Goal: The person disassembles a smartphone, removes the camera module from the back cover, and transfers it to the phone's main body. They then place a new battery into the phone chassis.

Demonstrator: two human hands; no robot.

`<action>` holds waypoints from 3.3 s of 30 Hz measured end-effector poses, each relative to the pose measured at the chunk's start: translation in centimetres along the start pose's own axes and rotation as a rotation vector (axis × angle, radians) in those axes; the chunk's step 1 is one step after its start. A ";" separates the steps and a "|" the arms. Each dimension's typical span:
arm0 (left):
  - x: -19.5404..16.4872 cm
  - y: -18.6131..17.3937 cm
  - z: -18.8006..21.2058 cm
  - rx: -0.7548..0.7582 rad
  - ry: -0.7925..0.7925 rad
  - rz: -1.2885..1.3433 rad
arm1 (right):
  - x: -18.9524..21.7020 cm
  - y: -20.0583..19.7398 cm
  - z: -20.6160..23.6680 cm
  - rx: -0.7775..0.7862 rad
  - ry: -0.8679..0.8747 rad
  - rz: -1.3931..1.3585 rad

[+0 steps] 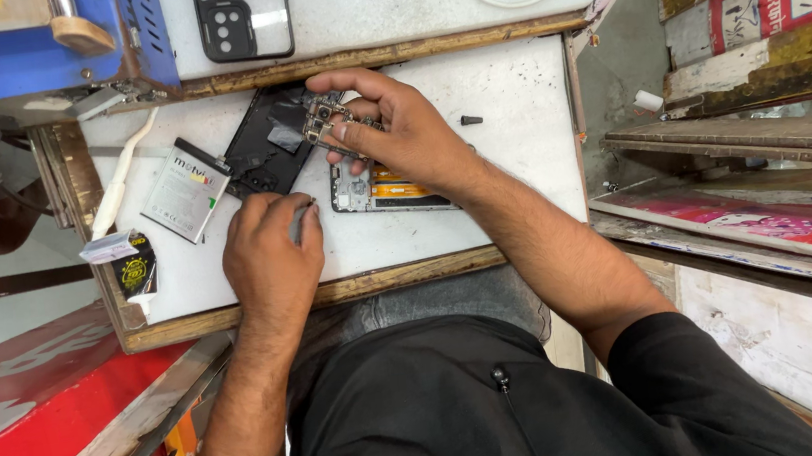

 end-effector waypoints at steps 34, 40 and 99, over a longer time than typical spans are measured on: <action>-0.7 -1.5 -4.4 0.051 0.153 0.077 | 0.4 1.8 -0.5 0.170 -0.053 0.406; 1.5 -1.6 -4.4 0.103 -0.004 0.167 | -0.2 1.6 -0.5 0.133 0.015 0.224; -1.4 -1.9 -2.2 -0.163 0.139 0.469 | -2.5 0.7 -0.7 -0.015 -0.017 -0.116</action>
Point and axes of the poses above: each hand's wrist, its own z-axis away from the middle knuckle, its own y-axis out of the palm, x = y × z, the point moved 7 cm from there along -z, towards the middle knuckle, and after that the axes turned 10 degrees about -y, right-handed, at the moved point
